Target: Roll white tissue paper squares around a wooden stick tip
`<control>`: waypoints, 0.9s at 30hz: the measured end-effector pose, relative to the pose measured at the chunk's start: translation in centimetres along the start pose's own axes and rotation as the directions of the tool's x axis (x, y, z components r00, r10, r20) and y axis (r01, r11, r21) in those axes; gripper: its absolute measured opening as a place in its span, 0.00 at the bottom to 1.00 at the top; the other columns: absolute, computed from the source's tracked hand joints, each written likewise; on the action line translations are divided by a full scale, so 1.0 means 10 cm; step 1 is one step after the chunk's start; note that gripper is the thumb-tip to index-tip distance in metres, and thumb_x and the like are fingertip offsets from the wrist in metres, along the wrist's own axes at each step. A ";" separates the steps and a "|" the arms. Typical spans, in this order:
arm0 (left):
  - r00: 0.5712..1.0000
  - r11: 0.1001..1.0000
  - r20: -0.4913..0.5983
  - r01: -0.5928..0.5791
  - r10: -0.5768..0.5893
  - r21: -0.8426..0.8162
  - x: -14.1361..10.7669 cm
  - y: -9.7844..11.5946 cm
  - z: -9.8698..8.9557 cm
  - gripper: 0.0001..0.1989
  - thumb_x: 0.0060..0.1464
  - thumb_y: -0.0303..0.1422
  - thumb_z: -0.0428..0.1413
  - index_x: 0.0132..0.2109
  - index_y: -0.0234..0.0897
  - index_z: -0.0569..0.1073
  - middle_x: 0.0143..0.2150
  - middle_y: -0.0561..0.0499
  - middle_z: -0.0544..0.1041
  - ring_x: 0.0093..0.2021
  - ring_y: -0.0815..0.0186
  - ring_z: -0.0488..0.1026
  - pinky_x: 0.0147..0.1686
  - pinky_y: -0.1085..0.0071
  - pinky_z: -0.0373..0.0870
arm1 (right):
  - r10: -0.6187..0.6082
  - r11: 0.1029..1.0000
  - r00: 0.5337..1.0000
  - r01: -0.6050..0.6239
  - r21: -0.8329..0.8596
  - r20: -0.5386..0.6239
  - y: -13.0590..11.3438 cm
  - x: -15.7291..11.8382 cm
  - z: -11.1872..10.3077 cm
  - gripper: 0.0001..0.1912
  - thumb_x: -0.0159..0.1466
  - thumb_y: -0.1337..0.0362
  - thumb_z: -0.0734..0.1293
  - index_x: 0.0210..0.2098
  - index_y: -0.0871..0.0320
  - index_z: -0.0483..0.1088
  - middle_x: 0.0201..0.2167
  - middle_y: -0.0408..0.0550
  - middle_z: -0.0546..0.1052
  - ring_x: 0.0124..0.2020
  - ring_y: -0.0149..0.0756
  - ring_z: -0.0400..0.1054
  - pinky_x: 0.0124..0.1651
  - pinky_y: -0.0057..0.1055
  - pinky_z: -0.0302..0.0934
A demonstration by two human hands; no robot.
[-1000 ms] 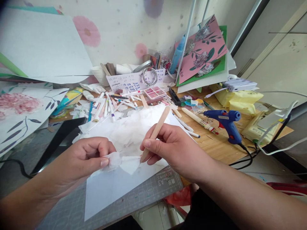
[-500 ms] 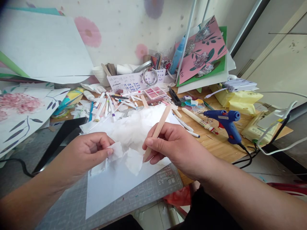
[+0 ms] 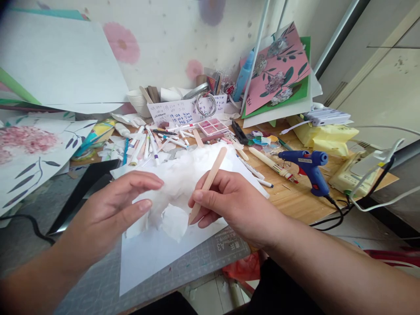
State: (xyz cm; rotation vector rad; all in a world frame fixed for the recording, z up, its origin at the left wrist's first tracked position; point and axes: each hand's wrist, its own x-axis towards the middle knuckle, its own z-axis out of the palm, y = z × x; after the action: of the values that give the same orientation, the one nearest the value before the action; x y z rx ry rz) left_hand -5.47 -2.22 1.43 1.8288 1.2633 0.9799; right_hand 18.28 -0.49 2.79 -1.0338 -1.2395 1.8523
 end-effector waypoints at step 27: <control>0.885 0.675 0.373 0.456 -0.277 -0.580 -0.08 0.07 0.06 0.04 0.51 0.35 0.65 0.31 0.41 0.79 0.24 0.58 0.74 0.23 0.73 0.64 0.25 0.78 0.60 | -0.584 0.809 0.811 0.577 0.113 0.042 0.08 -0.01 0.17 0.04 0.63 0.66 0.73 0.38 0.58 0.79 0.29 0.47 0.81 0.33 0.31 0.78 0.38 0.27 0.72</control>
State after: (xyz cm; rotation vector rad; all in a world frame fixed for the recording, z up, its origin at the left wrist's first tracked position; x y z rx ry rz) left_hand -4.81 -3.24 1.57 1.0412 0.9081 0.7830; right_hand 16.79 -1.57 2.44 -0.4497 -1.3126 1.4513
